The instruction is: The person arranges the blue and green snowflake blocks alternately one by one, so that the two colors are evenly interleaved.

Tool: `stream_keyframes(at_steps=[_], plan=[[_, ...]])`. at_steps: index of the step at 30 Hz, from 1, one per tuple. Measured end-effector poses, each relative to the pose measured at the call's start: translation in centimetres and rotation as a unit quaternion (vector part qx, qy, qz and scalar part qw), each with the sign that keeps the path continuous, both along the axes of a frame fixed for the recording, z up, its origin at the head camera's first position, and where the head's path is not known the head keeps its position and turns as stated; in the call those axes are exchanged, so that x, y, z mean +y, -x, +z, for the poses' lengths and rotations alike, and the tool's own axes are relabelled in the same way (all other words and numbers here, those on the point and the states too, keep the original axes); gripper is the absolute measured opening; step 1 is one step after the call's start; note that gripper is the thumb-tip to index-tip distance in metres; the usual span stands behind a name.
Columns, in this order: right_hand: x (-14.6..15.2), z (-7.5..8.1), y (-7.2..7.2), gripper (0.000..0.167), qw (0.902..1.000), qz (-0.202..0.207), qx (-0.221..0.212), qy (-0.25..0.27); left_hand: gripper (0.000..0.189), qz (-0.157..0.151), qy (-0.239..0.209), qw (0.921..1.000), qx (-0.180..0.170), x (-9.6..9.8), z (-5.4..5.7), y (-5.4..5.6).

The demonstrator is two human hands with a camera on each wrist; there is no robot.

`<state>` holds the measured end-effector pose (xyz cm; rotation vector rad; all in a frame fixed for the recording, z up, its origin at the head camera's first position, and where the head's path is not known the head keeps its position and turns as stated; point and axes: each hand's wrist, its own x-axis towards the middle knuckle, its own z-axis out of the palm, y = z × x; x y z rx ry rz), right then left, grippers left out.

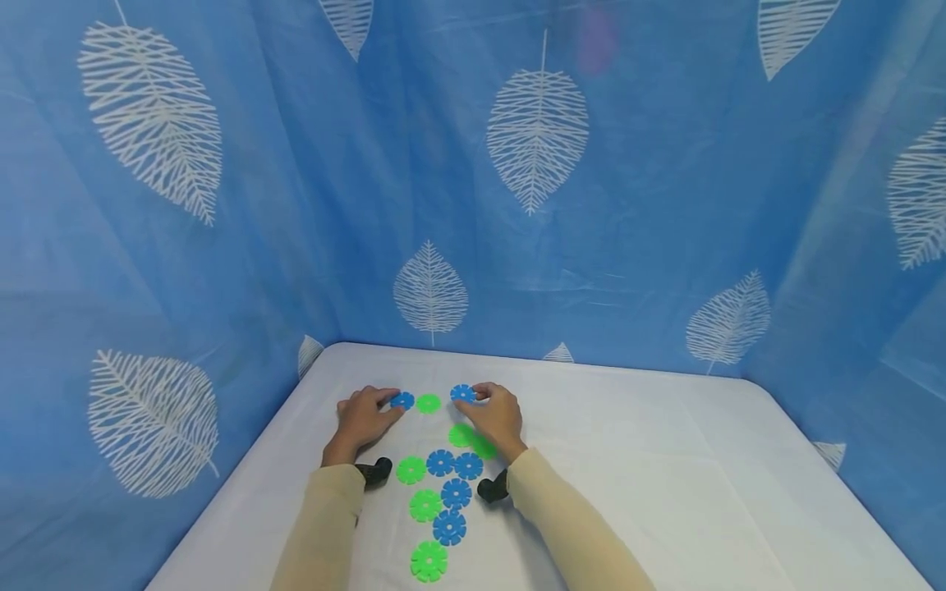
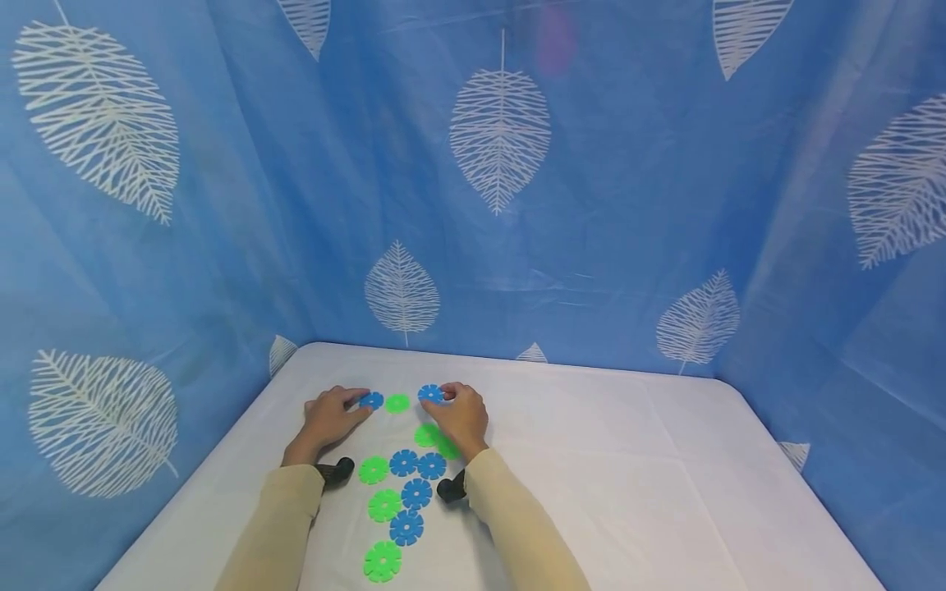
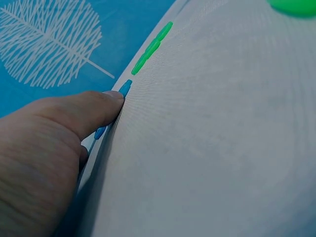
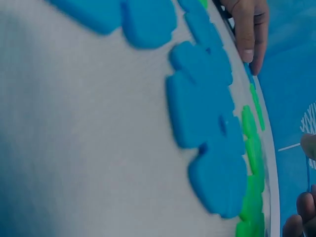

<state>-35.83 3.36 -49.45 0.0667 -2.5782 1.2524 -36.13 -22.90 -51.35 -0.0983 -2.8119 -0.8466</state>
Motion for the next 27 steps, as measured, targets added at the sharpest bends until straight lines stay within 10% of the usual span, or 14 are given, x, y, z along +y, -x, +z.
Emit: stream_keyframes(at_steps=[27], plan=[[-2.0,-0.7,0.4,0.039,0.9967,-0.005,-0.018,-0.079,0.045,0.013,-0.001,0.9999,-0.006,0.3,0.2,-0.1]])
